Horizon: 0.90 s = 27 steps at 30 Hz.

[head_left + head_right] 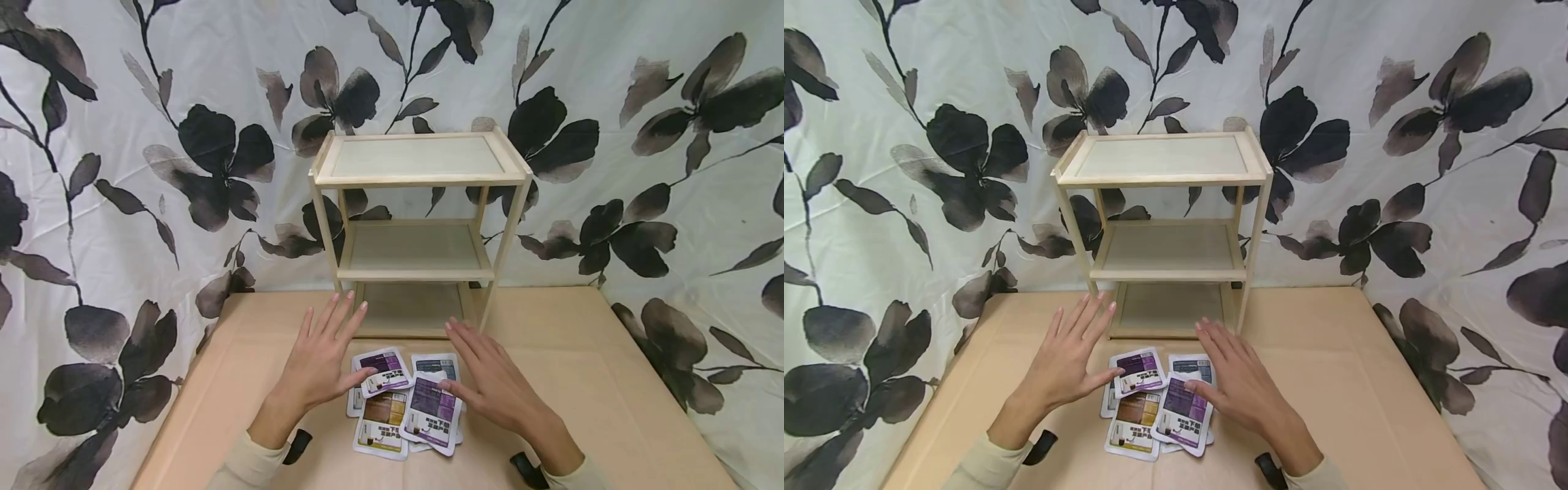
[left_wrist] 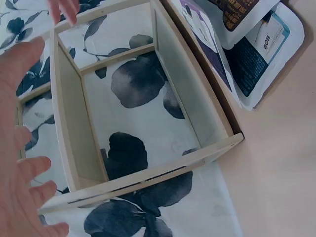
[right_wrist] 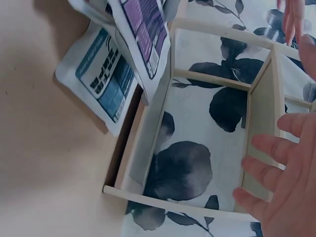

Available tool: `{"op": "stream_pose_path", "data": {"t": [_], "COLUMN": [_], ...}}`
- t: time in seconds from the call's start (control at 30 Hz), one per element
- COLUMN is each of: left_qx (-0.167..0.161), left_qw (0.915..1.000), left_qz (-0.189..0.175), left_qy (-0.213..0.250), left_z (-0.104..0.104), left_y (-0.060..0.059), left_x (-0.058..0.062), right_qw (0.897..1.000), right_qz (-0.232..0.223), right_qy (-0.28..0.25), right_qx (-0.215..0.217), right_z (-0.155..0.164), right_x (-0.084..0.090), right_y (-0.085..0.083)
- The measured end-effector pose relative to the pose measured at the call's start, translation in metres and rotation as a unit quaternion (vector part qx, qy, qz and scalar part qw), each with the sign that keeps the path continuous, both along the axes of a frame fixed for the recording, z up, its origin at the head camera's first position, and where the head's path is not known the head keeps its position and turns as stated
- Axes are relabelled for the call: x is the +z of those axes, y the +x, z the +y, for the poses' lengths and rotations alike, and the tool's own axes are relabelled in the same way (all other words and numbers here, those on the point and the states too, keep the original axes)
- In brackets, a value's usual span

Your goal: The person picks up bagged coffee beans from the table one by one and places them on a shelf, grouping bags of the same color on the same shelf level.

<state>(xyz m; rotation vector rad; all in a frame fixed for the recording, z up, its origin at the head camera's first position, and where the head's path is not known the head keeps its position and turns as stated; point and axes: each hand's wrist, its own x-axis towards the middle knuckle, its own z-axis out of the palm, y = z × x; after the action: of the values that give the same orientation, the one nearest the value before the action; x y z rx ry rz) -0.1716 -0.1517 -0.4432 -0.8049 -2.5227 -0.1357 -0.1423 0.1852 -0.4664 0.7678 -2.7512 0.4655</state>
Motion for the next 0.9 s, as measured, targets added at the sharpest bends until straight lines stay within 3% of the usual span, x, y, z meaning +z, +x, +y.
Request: {"op": "stream_pose_path", "data": {"t": [0.17,0.3,0.43,0.6,0.9], "left_qx": [-0.034,-0.06,-0.067,-0.058,-0.06], "left_qw": [0.998,0.9899,0.9772,0.9613,0.9259], "left_qz": [0.007,0.028,0.042,0.028,0.006], "left_qy": [0.053,0.125,0.197,0.268,0.373], "left_z": [-0.005,-0.008,-0.01,-0.012,-0.019], "left_y": [-0.009,-0.019,-0.028,-0.04,-0.06], "left_x": [0.001,0.002,0.005,0.007,0.01], "right_qw": [0.996,0.991,0.987,0.979,0.951], "right_qz": [-0.059,-0.079,-0.079,-0.104,-0.198], "right_qy": [-0.058,-0.104,-0.136,-0.173,-0.237], "right_qx": [-0.011,-0.019,-0.018,-0.015,-0.014], "right_z": [0.001,0.004,0.005,0.004,0.004], "right_x": [-0.001,-0.004,-0.007,-0.01,-0.016], "right_y": [0.004,0.003,0.001,-0.001,-0.002]}}
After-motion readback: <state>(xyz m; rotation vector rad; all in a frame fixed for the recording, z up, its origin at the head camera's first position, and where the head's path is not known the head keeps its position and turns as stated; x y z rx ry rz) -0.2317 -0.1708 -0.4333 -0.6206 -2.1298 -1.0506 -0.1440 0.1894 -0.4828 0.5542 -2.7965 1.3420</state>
